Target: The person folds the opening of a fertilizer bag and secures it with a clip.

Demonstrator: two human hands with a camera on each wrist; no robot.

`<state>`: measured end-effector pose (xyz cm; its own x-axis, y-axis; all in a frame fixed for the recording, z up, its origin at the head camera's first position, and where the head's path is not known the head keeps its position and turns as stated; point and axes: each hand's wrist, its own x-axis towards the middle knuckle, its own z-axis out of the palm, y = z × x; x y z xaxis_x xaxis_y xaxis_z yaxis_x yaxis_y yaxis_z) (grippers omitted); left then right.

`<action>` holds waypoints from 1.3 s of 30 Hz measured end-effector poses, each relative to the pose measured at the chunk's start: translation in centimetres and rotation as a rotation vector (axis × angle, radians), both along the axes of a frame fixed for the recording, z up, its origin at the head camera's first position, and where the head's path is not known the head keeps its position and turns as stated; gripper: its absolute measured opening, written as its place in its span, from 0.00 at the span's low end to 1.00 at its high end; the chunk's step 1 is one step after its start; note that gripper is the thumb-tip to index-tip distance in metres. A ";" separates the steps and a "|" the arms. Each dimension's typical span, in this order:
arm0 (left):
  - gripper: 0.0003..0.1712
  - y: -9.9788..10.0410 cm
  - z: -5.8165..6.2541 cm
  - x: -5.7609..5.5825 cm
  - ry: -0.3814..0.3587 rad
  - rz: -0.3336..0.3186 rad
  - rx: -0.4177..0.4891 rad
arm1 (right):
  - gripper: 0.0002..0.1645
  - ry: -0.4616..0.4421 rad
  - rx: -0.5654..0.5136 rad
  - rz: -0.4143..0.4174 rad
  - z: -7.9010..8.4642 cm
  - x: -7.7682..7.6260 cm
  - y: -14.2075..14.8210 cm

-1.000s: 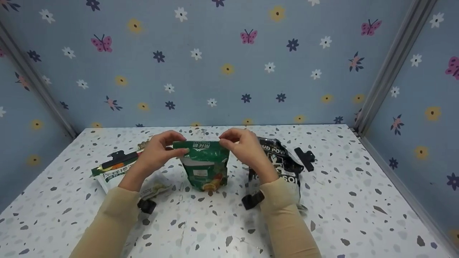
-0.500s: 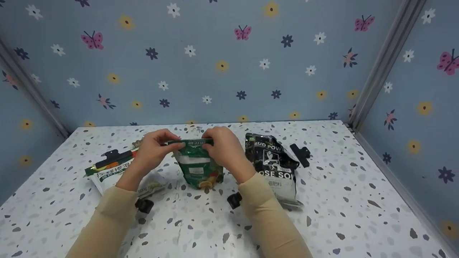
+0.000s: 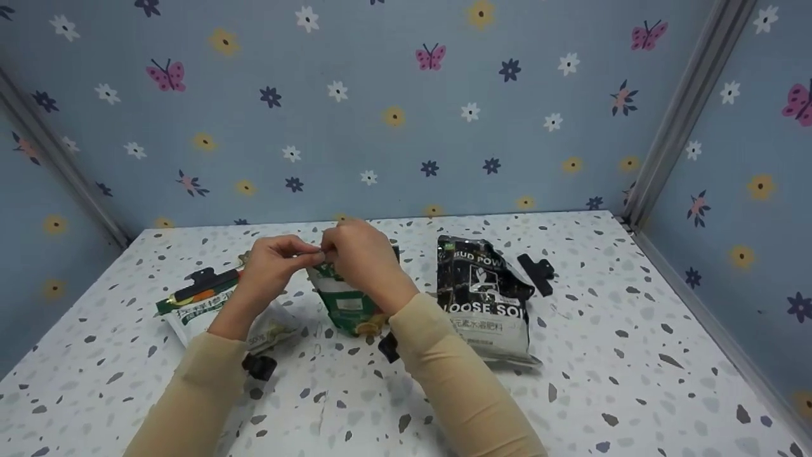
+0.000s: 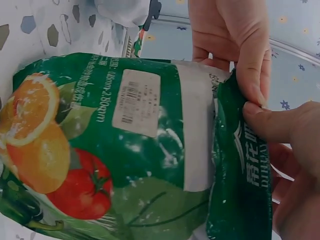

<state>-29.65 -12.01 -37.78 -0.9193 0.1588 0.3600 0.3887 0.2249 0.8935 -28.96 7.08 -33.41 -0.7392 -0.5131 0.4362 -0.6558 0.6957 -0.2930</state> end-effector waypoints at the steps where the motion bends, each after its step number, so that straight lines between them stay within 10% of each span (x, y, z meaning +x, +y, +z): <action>1: 0.05 0.0 0.0 0.0 0.001 -0.001 -0.001 | 0.04 -0.003 -0.005 -0.003 -0.1 -0.1 0.0; 39: 0.07 -0.1 0.0 0.2 -0.054 -0.031 -0.003 | 0.10 -0.150 -0.148 -0.035 -1.6 -0.2 7.6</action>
<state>-29.44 -12.13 -37.78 -0.9320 0.1882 0.3098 0.3470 0.2160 0.9127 -29.20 14.70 -35.05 -0.8176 -0.4246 0.3890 -0.5737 0.6593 -0.4860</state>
